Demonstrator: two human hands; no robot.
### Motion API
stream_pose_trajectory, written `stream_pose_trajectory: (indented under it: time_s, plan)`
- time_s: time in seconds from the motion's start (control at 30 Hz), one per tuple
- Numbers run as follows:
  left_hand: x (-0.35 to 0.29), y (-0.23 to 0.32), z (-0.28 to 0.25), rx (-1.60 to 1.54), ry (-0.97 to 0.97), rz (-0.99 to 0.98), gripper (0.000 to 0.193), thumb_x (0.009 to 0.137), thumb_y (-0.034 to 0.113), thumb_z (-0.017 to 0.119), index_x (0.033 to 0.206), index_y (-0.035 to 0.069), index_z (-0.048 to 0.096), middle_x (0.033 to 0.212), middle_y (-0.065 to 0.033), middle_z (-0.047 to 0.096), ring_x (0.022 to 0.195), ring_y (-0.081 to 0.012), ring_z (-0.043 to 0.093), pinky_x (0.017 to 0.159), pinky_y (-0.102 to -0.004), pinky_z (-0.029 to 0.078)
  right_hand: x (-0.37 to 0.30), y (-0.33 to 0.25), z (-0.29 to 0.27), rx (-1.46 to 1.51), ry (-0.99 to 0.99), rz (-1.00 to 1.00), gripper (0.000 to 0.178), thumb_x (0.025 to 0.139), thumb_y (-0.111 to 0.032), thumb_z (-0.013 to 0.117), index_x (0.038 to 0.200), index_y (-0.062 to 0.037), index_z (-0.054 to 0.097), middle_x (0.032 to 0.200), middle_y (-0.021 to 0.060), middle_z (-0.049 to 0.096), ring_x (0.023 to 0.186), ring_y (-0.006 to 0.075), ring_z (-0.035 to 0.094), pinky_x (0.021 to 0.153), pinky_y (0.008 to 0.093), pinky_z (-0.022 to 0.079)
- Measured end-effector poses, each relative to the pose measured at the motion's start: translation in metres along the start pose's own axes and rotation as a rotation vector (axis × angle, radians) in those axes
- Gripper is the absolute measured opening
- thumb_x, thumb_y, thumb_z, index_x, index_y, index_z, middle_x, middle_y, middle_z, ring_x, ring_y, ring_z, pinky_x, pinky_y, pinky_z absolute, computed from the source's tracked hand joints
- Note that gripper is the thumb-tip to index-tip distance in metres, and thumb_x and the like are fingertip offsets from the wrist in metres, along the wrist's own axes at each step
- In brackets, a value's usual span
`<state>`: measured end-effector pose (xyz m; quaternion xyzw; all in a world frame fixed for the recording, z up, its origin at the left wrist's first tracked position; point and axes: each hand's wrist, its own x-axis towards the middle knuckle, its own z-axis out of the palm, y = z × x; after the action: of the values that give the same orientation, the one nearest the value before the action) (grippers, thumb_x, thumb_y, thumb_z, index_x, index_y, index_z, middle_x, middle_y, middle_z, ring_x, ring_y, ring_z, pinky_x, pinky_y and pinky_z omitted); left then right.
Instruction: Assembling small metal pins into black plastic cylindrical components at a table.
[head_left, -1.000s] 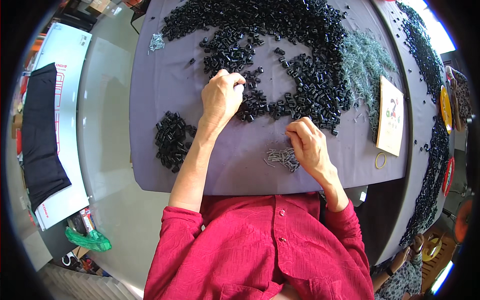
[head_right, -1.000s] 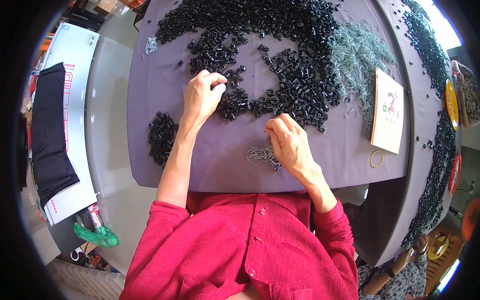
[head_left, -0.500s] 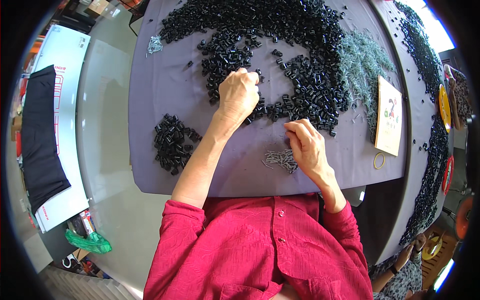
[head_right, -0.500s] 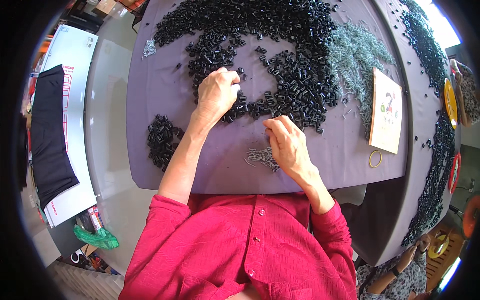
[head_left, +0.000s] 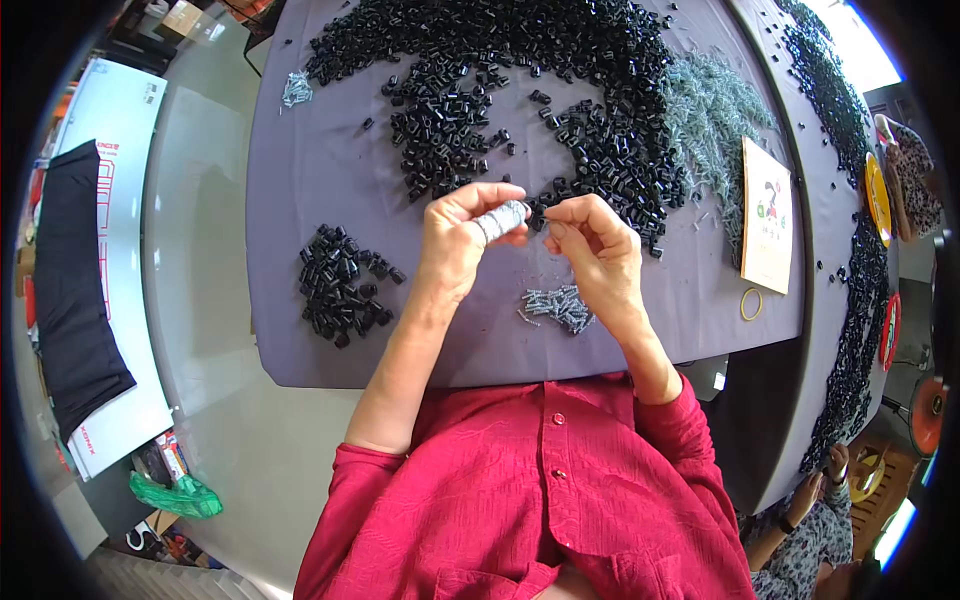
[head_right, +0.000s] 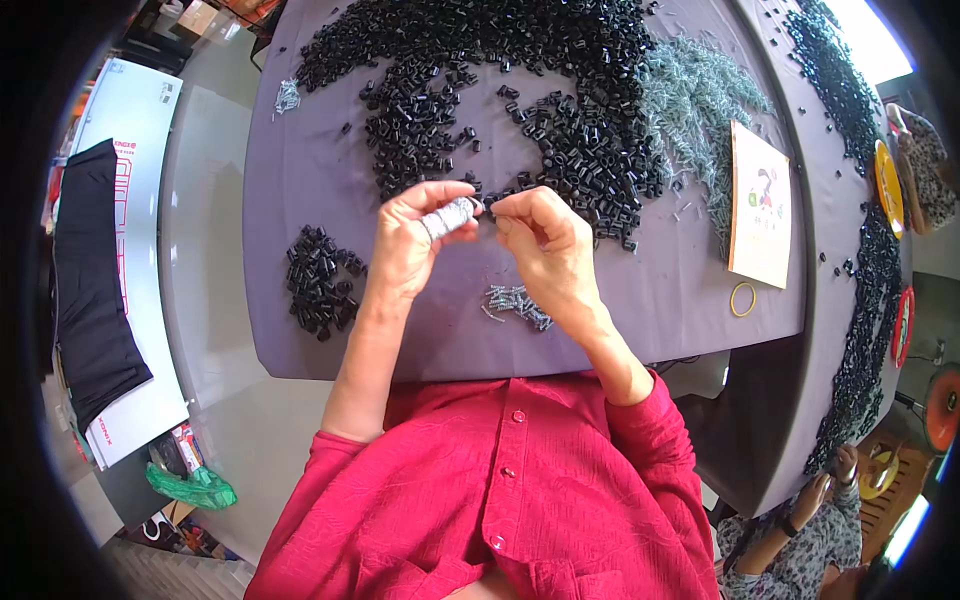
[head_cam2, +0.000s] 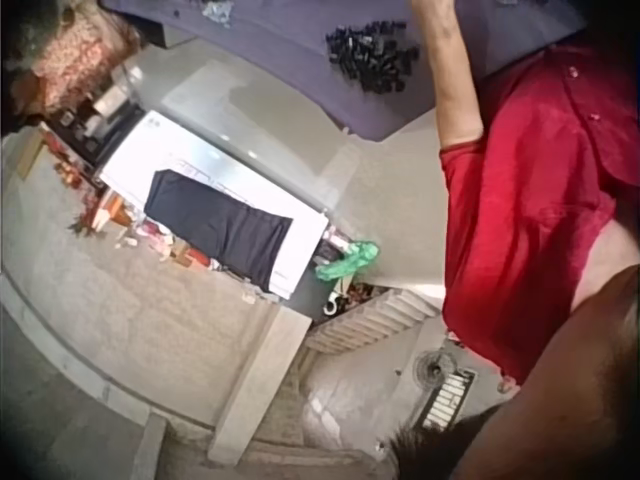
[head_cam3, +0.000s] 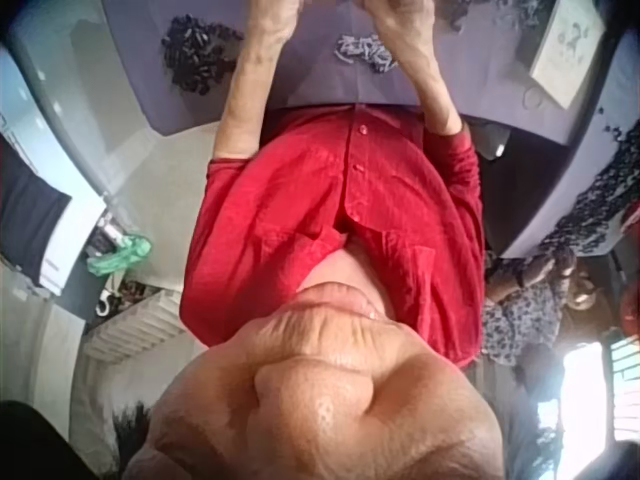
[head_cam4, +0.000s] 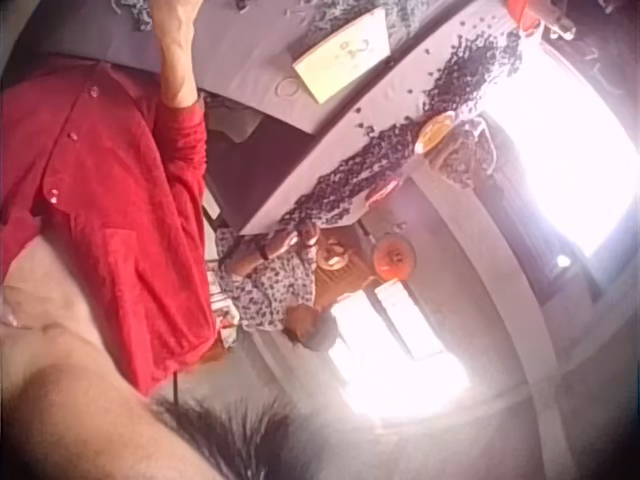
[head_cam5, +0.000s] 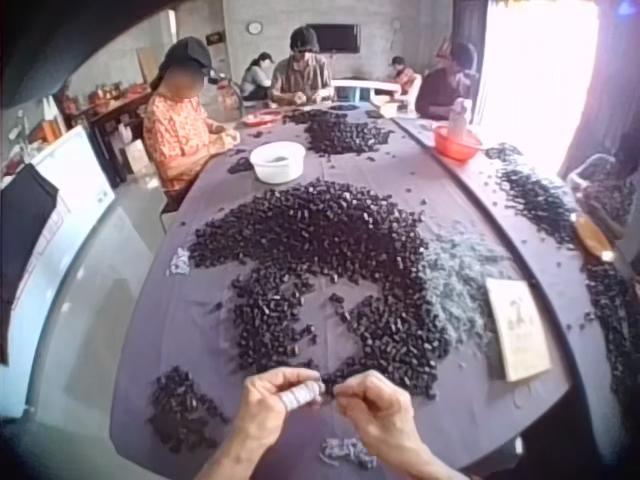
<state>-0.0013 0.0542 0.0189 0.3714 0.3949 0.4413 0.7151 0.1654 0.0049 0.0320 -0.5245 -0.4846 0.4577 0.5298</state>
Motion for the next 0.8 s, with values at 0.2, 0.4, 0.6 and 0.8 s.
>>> stream_pose_trajectory:
  time_s: [0.2, 0.4, 0.6, 0.8]
  plan:
    - [-0.021, -0.007, 0.006, -0.057, 0.019, -0.014, 0.017, 0.089, -0.001, 0.061, 0.105, -0.002, 0.067, 0.090, -0.0127, 0.071, 0.077, -0.0184, 0.070, 0.068, -0.0302, 0.060, -0.005, 0.001, 0.011, -0.097, 0.033, -0.071, 0.013, 0.084, 0.005, 0.063, 0.094, -0.0029, 0.065, 0.079, 0.0022, 0.065, 0.070, 0.0075, 0.061, 0.063, 0.0234, 0.047]
    - [-0.027, -0.009, 0.009, 0.017, 0.050, 0.044, 0.015, 0.088, -0.004, 0.060, 0.101, -0.003, 0.065, 0.087, -0.0113, 0.070, 0.072, -0.0157, 0.069, 0.066, -0.0291, 0.059, -0.008, -0.008, 0.012, -0.295, 0.014, -0.193, 0.015, 0.081, 0.006, 0.062, 0.092, -0.0029, 0.064, 0.080, 0.0056, 0.064, 0.070, 0.0151, 0.064, 0.063, 0.0275, 0.050]
    - [-0.034, -0.012, 0.011, 0.170, 0.109, 0.095, 0.012, 0.087, -0.005, 0.060, 0.097, -0.002, 0.066, 0.082, -0.0084, 0.068, 0.069, -0.0129, 0.067, 0.064, -0.0273, 0.058, -0.012, -0.014, 0.013, -0.564, -0.094, -0.372, 0.013, 0.080, 0.004, 0.059, 0.090, -0.0039, 0.060, 0.081, 0.0111, 0.062, 0.075, 0.0292, 0.064, 0.064, 0.0367, 0.052]
    - [-0.035, -0.007, 0.009, 0.097, 0.114, 0.057, 0.010, 0.088, -0.004, 0.059, 0.095, -0.001, 0.066, 0.081, -0.0083, 0.068, 0.068, -0.0135, 0.067, 0.064, -0.0289, 0.059, -0.012, -0.007, 0.015, -0.477, -0.059, -0.346, 0.015, 0.080, 0.006, 0.061, 0.091, -0.0036, 0.059, 0.082, 0.0106, 0.063, 0.068, 0.0258, 0.065, 0.060, 0.0347, 0.051]
